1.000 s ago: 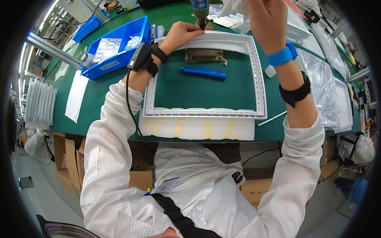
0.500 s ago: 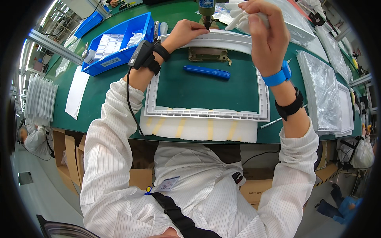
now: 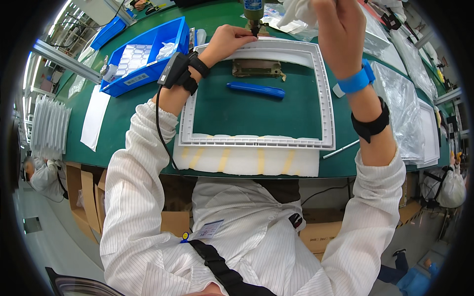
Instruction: Applying glue to white plastic frames, packaging them in plastic bags, and using a manual press to insert small components.
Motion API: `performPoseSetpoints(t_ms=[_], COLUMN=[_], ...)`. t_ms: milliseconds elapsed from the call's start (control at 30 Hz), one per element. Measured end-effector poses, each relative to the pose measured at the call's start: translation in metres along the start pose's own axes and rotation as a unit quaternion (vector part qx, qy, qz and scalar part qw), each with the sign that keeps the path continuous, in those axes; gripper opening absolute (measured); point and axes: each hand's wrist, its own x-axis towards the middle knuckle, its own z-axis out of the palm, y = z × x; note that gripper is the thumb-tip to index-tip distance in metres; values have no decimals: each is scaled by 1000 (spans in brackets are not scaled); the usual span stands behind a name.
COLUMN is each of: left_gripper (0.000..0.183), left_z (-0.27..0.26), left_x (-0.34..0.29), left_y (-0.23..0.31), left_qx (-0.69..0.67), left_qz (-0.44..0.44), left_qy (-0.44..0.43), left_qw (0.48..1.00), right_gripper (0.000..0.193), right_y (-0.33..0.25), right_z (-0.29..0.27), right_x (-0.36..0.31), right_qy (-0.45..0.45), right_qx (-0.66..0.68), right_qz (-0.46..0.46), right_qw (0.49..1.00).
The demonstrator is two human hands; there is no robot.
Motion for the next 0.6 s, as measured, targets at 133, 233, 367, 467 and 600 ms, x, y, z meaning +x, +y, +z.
performPoseSetpoints(t_ms=[133,233,367,467,600], left_gripper=[27,27,27,27,26], left_z=[-1,1,2,1,3], left_x=[-2,1,0,-1,1], left_y=[0,1,0,-4,-1], left_qx=[12,27,26,25,33], left_qz=[-4,22,23,27,45], left_qy=[4,9,6,11,9], left_qw=[1000,999,999,999,998], right_gripper=[14,16,20,18,20], right_y=[-12,-2,4,-1,0], right_z=[10,3,9,17,13], right_x=[8,-6,-32,-46,-56], right_qy=[34,22,9,22,3], right_qx=[91,53,48,51,15], right_qz=[70,42,-12,-46,-66], right_qw=[993,997,999,997,998])
